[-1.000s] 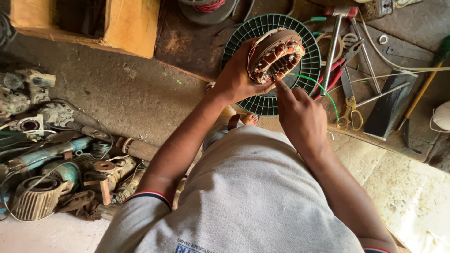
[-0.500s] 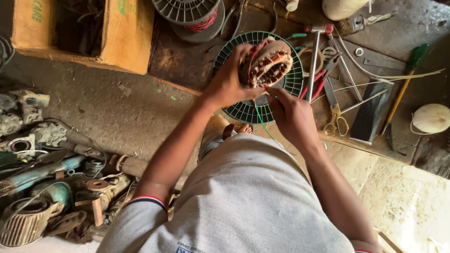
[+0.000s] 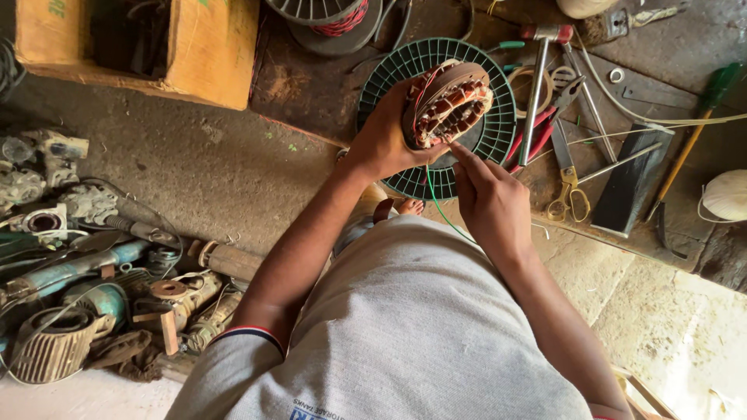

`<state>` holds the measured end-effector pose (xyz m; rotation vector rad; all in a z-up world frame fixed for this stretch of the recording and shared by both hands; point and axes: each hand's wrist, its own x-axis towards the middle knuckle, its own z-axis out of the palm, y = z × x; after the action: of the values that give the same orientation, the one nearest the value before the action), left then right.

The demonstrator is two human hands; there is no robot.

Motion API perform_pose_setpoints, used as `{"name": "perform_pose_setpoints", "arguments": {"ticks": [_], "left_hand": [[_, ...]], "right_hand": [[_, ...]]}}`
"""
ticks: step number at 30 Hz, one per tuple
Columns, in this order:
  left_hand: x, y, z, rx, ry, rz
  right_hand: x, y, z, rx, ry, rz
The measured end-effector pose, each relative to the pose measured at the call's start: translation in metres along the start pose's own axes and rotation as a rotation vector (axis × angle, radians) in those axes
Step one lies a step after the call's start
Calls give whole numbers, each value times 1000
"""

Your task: The person repairs an electrical motor stator by hand, using a hammer to tap the windings and pliers to adjust wires. They manipulate the stator and wires, then place the stator into a fan housing.

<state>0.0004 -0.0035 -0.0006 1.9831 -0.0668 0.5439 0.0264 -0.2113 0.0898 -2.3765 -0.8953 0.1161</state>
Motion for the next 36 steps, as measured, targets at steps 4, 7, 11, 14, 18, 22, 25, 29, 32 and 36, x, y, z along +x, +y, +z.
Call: {"name": "perform_pose_setpoints", "arguments": {"ticks": [4, 7, 11, 14, 18, 22, 25, 29, 32, 36], "left_hand": [[0, -5, 1, 38, -25, 26], [2, -3, 1, 57, -25, 36], [2, 0, -3, -7, -35, -3], [2, 3, -2, -100, -46, -70], [6, 6, -6, -198, -84, -141], [10, 11, -15, -19, -151, -131], [17, 12, -25, 10, -231, -144], [14, 6, -21, 11, -133, 20], [8, -1, -10, 51, -79, -19], [1, -6, -7, 45, -84, -65]], "right_hand": [[1, -1, -4, 0, -56, 29], [8, -3, -9, -7, -64, 18], [9, -6, -3, 6, -61, 21], [5, -4, 1, -10, -53, 33], [20, 3, -2, -43, -108, -47], [66, 19, -19, -169, -431, -128], [77, 19, -26, -108, -463, -245], [33, 8, -23, -31, -262, -75], [0, 8, -18, 50, -21, -107], [-8, 12, -3, 50, 42, -78]]}}
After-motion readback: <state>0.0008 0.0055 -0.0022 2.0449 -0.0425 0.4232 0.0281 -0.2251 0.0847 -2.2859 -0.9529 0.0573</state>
